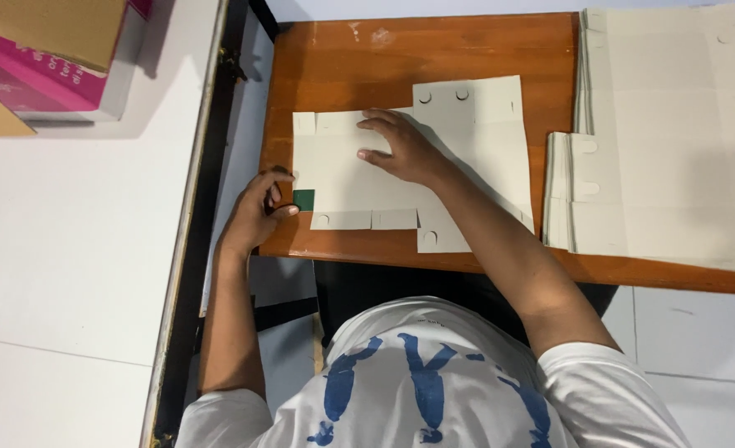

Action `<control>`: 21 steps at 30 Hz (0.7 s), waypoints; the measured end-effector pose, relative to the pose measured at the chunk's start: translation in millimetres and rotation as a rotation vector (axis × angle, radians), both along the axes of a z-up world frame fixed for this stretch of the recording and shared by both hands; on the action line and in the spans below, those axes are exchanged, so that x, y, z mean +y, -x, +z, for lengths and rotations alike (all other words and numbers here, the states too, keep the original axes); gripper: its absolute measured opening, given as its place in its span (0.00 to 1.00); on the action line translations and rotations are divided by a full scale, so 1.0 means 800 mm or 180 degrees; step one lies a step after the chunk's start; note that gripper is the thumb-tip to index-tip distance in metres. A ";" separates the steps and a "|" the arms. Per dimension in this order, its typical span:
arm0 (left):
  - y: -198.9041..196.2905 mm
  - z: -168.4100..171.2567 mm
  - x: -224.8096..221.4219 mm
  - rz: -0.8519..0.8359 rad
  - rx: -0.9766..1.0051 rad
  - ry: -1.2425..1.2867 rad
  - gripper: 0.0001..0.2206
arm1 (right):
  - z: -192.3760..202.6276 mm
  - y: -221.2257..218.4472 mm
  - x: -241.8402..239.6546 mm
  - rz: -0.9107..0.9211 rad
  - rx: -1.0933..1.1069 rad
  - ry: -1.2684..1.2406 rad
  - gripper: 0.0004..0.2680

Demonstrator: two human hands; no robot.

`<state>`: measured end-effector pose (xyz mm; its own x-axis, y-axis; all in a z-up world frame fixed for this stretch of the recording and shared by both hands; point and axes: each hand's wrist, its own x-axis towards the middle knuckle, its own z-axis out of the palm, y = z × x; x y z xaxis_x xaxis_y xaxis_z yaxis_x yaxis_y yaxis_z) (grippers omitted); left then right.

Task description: Folding cardboard templates into boxes and inserting small product packets into them.

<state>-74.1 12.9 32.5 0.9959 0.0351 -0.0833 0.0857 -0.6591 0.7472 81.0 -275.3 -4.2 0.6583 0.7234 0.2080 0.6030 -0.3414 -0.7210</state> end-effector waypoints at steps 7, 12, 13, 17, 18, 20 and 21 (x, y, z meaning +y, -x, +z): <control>-0.004 0.000 0.006 -0.0007 0.0122 0.0031 0.25 | -0.002 -0.006 -0.002 -0.0188 0.0328 -0.0133 0.17; -0.009 0.021 -0.002 0.0061 0.0450 -0.0053 0.27 | 0.009 -0.001 -0.004 -0.0222 0.0446 -0.0258 0.16; -0.009 0.024 -0.003 0.0084 0.0494 -0.0043 0.27 | 0.008 -0.003 -0.005 -0.0245 0.0477 -0.0260 0.16; -0.012 0.026 -0.006 0.0117 0.0568 -0.0050 0.29 | 0.018 0.000 -0.014 -0.0322 0.0644 -0.0278 0.16; -0.010 0.026 -0.007 0.0121 0.0569 -0.0044 0.29 | 0.019 0.001 -0.016 -0.0319 0.0644 -0.0272 0.16; -0.008 0.028 -0.005 0.0281 0.0519 -0.0046 0.30 | 0.022 0.003 -0.014 -0.0416 0.0807 -0.0343 0.17; -0.004 0.037 -0.010 0.0288 0.0517 -0.0054 0.30 | 0.022 0.002 -0.015 -0.0409 0.0807 -0.0351 0.17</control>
